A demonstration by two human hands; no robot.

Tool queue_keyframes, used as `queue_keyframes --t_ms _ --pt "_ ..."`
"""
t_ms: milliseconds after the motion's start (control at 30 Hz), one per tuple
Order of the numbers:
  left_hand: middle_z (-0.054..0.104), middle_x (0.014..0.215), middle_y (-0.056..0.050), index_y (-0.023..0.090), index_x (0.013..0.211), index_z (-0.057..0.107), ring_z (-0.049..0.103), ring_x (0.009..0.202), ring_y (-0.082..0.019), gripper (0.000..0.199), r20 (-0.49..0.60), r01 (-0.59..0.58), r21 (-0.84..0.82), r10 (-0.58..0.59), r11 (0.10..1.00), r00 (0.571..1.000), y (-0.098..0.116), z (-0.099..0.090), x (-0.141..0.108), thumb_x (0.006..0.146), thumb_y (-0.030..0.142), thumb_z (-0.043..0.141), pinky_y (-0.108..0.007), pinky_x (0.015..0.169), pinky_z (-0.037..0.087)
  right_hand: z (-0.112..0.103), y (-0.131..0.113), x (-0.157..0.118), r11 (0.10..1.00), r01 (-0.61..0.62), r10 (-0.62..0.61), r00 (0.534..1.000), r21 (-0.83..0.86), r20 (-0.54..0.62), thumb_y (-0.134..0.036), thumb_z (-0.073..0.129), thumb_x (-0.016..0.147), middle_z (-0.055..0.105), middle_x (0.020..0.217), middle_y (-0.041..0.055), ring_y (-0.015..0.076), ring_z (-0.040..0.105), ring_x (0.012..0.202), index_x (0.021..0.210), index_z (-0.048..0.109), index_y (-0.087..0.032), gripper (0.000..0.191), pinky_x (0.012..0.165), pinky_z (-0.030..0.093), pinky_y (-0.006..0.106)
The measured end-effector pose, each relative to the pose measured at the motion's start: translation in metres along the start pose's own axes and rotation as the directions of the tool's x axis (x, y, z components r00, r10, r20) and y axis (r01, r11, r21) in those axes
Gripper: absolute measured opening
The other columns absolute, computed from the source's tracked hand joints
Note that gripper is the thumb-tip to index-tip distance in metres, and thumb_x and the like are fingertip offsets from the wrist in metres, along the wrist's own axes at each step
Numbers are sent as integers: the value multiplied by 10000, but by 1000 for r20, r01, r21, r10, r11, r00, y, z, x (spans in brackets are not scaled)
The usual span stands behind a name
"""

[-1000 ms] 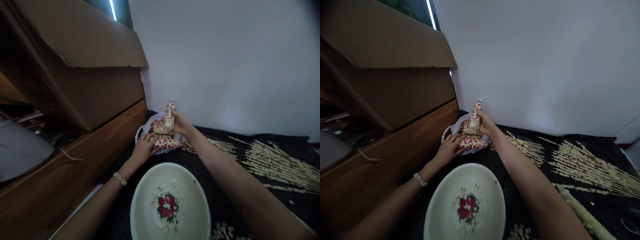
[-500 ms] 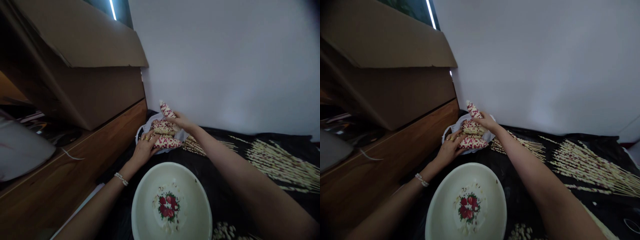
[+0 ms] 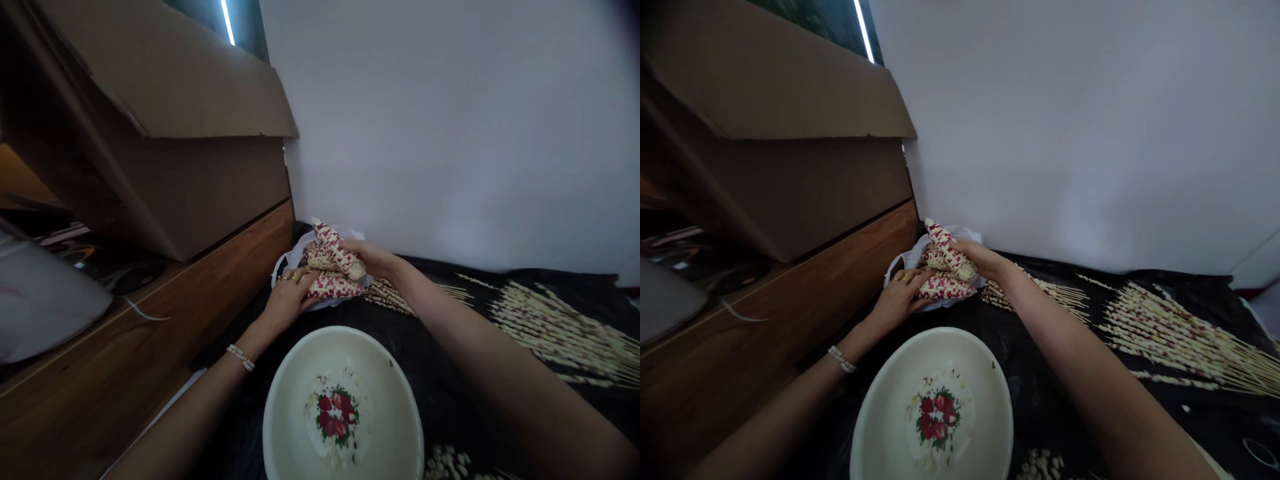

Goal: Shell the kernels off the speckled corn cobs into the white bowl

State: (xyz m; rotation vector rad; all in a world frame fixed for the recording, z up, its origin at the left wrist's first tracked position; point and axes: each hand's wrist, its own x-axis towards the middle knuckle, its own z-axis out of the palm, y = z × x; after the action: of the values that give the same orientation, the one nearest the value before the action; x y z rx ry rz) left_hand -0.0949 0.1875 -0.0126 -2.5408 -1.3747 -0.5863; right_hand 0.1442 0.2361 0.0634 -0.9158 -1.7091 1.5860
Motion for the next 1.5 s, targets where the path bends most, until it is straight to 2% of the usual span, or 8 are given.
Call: queue_keyframes --t_ms 167,633,733,833,967,1167,1333,1500 --pt "657 1263 -157 208 1469 541 597 1132 -331 598 59 -2 33 0 999 998 -2 -9 9 938 451 676 -496 1018 504 -1 -5 -18 997 7 -12 998 -81 -62 -376 162 1079 788 934 142 262 755 987 1221 684 -136 592 926 595 436" --pt "658 1307 -177 170 1467 510 611 1219 -369 627 88 15 1 -15 1000 996 -8 -10 14 959 521 619 -535 1055 498 6 0 -35 976 186 -158 963 115 -219 -484 493 983 751 1189 167 291 720 1078 1318 573 -162 471 963 578 458" --pt "581 1464 -208 176 1583 324 563 1336 -373 771 -22 -20 -59 19 998 1000 -11 0 8 957 507 629 -544 1103 471 -10 -6 -22 969 227 -244 942 -100 -232 -444 659 889 741 1243 114 269 712 1084 1262 616 -200 448 984 566 423" --pt "287 1691 -246 204 1669 48 348 1542 -385 974 -155 -63 -59 54 996 987 -11 10 3 955 517 631 -568 1203 366 -18 -15 -6 718 69 -233 962 -692 -145 -395 676 899 718 1310 87 248 684 1134 1325 624 -209 468 994 538 363" --pt "-24 1752 -244 217 1680 -10 108 1611 -425 1096 -245 -51 -9 47 999 968 -8 15 1 906 568 681 -601 1243 287 0 -10 13 547 11 -141 987 -837 -79 -274 786 798 739 1225 174 344 661 1161 1170 733 -121 406 1018 498 428" --pt "522 1562 -232 168 1581 425 506 1436 -407 957 89 -49 -20 50 999 995 7 5 5 832 699 695 -562 1154 440 -4 3 42 445 -44 26 999 -895 -37 -316 578 1020 752 1101 60 216 694 1027 1056 751 -176 225 943 552 352" --pt "525 1558 -241 150 1525 517 506 1432 -428 931 111 -26 7 25 1000 993 20 7 8 811 716 708 -584 1142 441 -45 -5 68 322 -212 39 977 -923 -210 -396 636 1004 630 1350 104 238 658 1131 1305 629 -209 354 953 579 454" --pt "525 1560 -234 166 1524 506 510 1429 -422 915 95 -36 0 36 999 995 19 11 7 818 715 701 -583 1135 441 -47 -4 79 239 -225 36 974 -945 -223 -393 634 1005 631 1350 105 237 658 1132 1302 632 -210 349 955 578 451"
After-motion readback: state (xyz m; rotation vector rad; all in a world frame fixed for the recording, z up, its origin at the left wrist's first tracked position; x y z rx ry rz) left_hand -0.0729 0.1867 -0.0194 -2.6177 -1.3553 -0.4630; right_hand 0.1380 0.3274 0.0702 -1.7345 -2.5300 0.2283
